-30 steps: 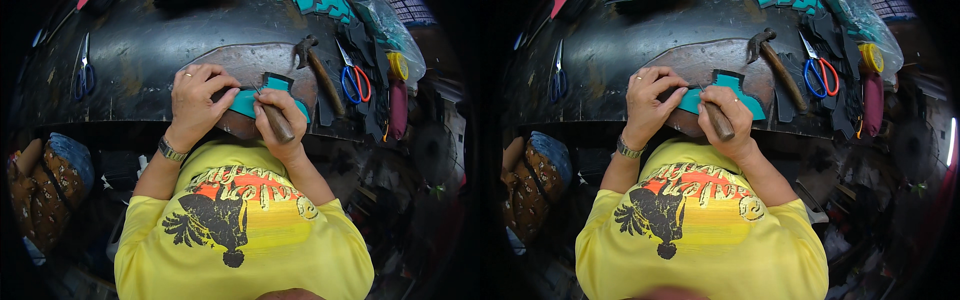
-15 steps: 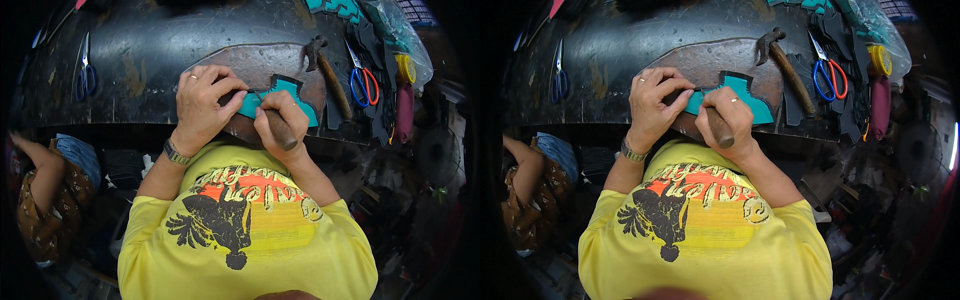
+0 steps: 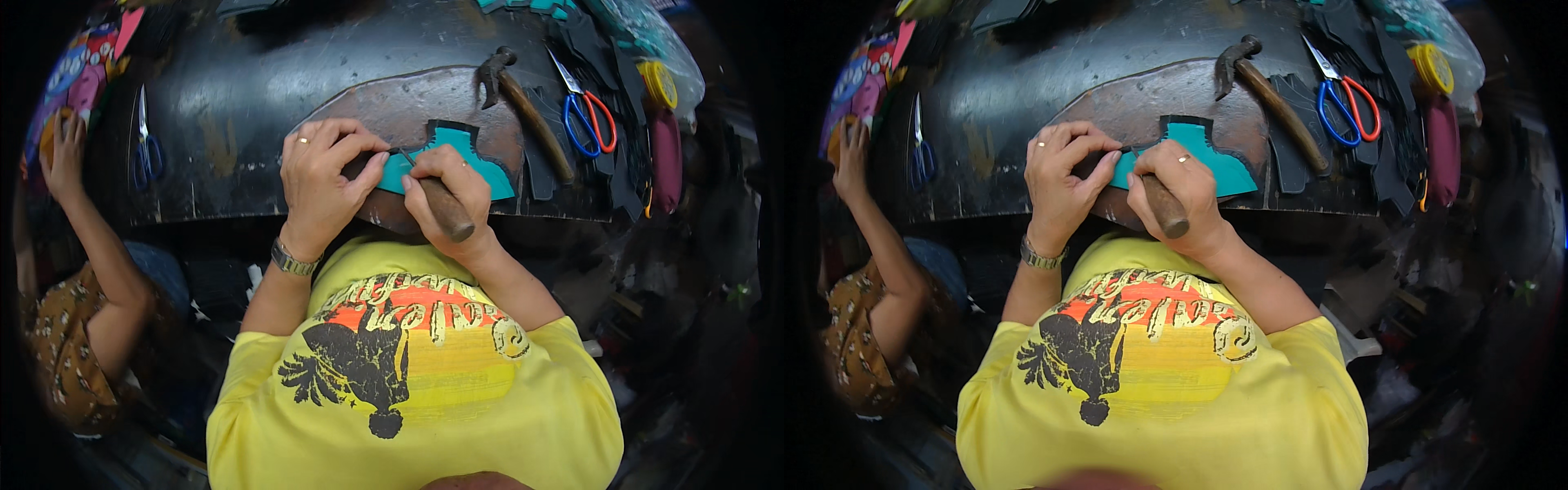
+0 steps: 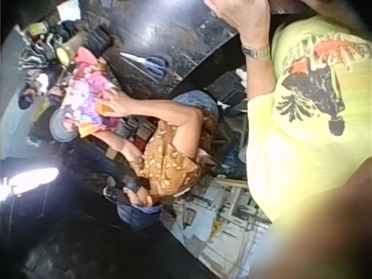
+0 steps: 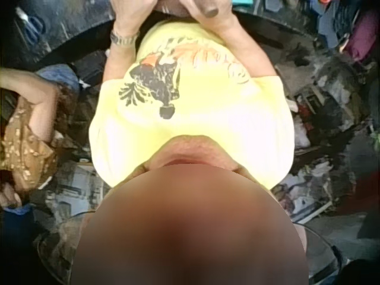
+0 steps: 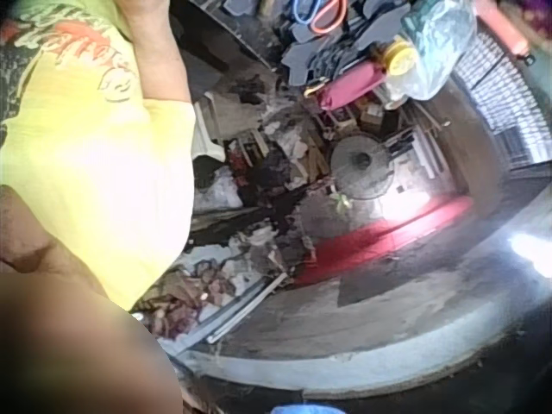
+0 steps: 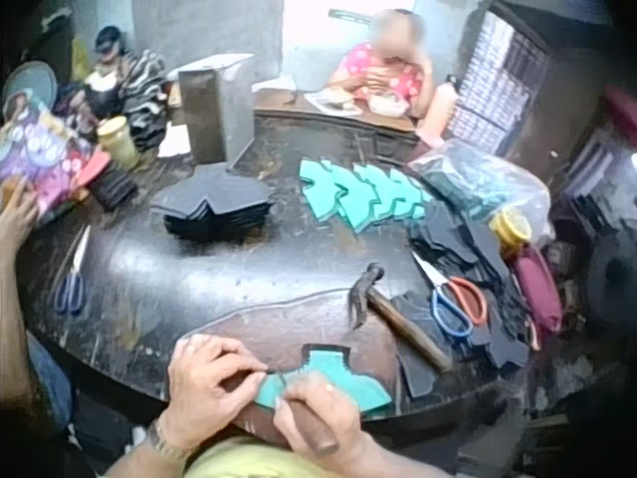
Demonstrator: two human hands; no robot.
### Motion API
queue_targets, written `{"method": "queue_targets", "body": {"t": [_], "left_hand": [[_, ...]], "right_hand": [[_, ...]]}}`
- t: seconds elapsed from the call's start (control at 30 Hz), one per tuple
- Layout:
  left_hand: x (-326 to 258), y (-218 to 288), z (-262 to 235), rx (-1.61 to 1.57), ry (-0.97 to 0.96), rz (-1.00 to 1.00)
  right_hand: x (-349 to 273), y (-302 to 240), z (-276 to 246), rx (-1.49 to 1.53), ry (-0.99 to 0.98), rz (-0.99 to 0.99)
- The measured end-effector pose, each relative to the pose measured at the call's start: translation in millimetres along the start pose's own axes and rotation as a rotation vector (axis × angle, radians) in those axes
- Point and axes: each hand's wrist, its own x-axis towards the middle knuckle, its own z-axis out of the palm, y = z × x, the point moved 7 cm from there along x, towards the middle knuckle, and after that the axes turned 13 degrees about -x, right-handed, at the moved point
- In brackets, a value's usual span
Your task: The person uses a hammer and a small metal tool to shape and trim black and teal rubber pieces on a curved metal work surface. They repeatedly reposition the pieces, tap them with the hammer, and use the tool to refine edges. Scissors are used to trim the black rubber, and the finished pieces are set aside on the table.
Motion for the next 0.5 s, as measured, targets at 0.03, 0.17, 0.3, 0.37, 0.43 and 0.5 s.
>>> {"method": "queue_targets", "body": {"t": [0.03,0.17,0.3,0.37,0.43,0.5], "left_hand": [[0.4,1.0,0.2,0.001,0.005,0.008],[-0.1,-0.1,2.3,0.007,-0.004,0.034],[-1.4,-2.8,2.3,-0.008,-0.021,0.02],[-0.5,-1.1,0.8,-0.012,-0.006,0.03],[-0.1,-1.2,0.4,-0.014,-0.006,0.009],[-0.9,-0.5,0.4,-0.026,-0.003,0.002]], "right_hand": [[-1.3,2.8,-2.1,0.041,0.007,0.035],[-9.0,11.4,-7.5,0.116,0.031,0.142],[-8.4,11.5,-9.5,0.093,0.057,0.136],[-4.9,9.0,-7.4,0.093,0.037,0.112],[-2.1,7.8,-5.6,0.078,0.009,0.111],[-1.4,7.9,-3.2,0.052,-0.025,0.132]]}}
